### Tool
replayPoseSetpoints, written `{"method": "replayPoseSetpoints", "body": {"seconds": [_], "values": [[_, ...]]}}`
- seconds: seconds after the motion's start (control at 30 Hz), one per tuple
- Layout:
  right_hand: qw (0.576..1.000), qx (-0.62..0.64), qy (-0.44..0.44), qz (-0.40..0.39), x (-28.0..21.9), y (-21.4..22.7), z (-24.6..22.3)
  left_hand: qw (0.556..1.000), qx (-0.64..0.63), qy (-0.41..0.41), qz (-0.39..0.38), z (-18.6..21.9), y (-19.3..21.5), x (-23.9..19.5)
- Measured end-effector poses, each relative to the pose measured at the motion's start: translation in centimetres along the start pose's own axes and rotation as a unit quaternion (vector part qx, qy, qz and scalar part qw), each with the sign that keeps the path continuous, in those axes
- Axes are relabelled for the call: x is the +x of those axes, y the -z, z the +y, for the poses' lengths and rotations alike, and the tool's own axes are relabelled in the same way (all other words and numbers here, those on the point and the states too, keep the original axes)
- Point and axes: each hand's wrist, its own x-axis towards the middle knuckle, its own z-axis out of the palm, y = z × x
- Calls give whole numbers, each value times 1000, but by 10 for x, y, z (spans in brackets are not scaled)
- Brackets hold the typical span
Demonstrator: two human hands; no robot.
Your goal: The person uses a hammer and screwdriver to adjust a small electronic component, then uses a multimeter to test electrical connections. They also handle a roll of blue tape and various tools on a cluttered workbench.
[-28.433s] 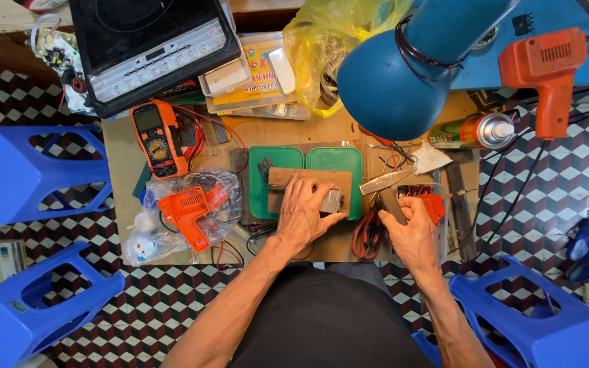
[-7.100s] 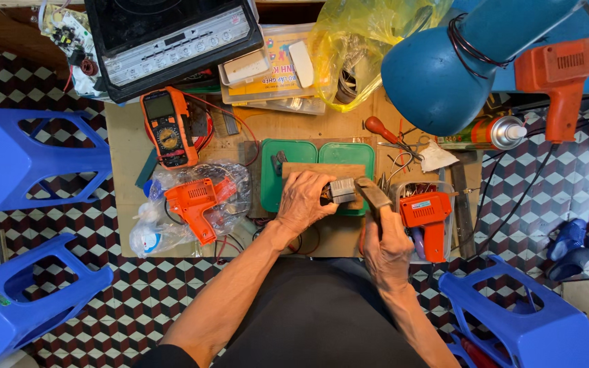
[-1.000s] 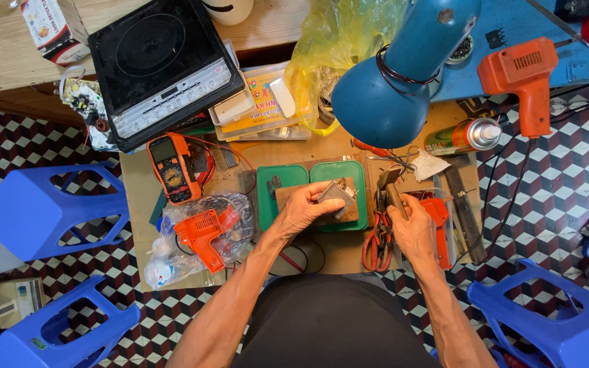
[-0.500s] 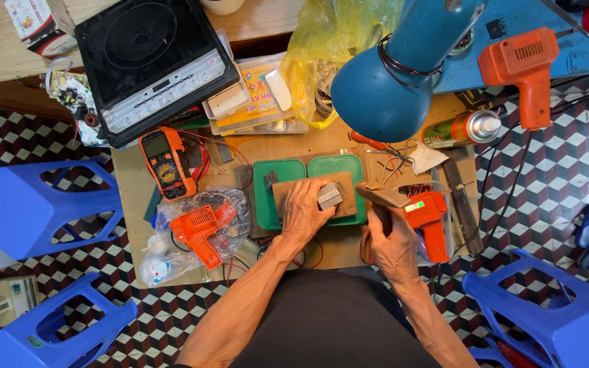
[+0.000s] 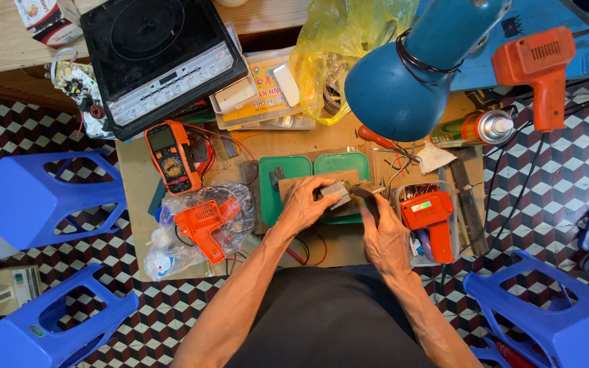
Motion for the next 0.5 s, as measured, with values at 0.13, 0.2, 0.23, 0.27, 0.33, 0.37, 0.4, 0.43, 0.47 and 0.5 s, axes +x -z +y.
{"method": "replayPoseSetpoints", "body": {"seconds": [0.13,0.2,0.23,0.27,0.33,0.37,0.4,0.43,0.47,0.5], "values": [[1000,-3,-24,2,0,2,0,1000,27,-2,-2,1,0,-2],[1000,9,-12,5,0,4,-1,997,43,48,-33,3,2,0],[1000,20,-16,0,-1,5,-2,998,46,42,-28,4,3,0],[999,31,-21,-5,-1,4,-3,998,49,36,-23,5,4,1],[999,18,-33,5,1,1,-3,998,60,20,-10,5,4,1],[999,10,-40,9,1,0,-3,998,66,10,-3,4,3,1],[999,-2,-37,-17,1,-3,-2,997,73,-1,5,2,1,0],[998,-14,-32,-43,4,-6,-1,997,71,-1,8,2,0,0],[997,-25,-27,-68,6,-7,0,998,69,-1,11,2,0,0],[996,-30,-35,-71,8,-8,0,998,68,-4,13,2,-1,1]]}}
